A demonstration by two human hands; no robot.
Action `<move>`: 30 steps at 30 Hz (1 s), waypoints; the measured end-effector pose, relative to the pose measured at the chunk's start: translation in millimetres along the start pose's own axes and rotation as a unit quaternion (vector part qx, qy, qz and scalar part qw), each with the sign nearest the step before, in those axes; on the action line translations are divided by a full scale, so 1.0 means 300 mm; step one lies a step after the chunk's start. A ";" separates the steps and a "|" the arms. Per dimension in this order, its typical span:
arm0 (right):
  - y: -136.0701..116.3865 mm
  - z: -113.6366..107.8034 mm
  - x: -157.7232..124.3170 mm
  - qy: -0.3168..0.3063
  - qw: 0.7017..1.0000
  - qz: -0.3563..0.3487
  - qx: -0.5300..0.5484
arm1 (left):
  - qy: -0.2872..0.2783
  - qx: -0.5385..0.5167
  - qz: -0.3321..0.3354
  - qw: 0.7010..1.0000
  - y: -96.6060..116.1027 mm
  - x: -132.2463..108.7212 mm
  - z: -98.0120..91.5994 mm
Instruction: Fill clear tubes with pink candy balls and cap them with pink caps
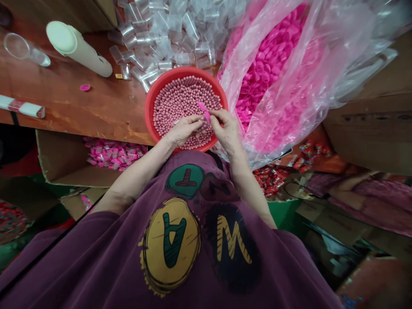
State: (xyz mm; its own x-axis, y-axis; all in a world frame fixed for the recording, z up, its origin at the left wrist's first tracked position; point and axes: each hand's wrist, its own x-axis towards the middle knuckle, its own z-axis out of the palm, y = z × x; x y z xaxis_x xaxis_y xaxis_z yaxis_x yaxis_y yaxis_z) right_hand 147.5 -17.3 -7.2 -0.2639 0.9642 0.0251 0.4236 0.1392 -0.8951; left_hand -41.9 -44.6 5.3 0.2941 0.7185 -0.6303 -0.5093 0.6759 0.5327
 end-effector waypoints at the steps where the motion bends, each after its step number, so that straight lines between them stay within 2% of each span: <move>1: -0.006 0.002 -0.003 -0.003 1.000 -0.007 -0.018 | 0.003 -0.002 0.000 1.000 -0.004 0.001 0.001; 14: -0.009 0.064 -0.061 -0.009 0.997 -0.008 -0.081 | 0.072 -0.037 0.039 0.996 -0.047 -0.007 0.061; 19: -0.032 0.064 -0.088 0.004 0.998 -0.029 -0.053 | 0.096 -0.069 0.025 0.993 -0.042 -0.008 0.073; 22: -0.020 0.045 -0.079 0.005 0.999 0.043 0.026 | 0.062 -0.064 0.015 0.996 -0.022 -0.018 0.066; 26: 0.024 0.042 -0.026 0.028 0.969 0.200 0.145 | -0.035 -0.023 -0.037 0.998 -0.005 -0.030 0.069; 28: 0.047 0.051 0.001 0.002 0.963 0.212 0.165 | -0.049 -0.029 -0.056 0.997 -0.008 -0.031 0.076; 30: 0.062 0.054 0.012 -0.003 0.968 0.191 0.164 | -0.022 -0.045 -0.056 0.997 -0.012 -0.027 0.080</move>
State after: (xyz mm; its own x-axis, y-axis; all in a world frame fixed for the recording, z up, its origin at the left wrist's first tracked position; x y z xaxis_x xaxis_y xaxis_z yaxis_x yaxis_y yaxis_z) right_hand 140.4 -14.7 -30.9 -0.1485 0.9297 -0.3370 0.1939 -0.3068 -0.9318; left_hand -23.1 -49.0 22.1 0.3866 0.6475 -0.6567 -0.5407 0.7360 0.4073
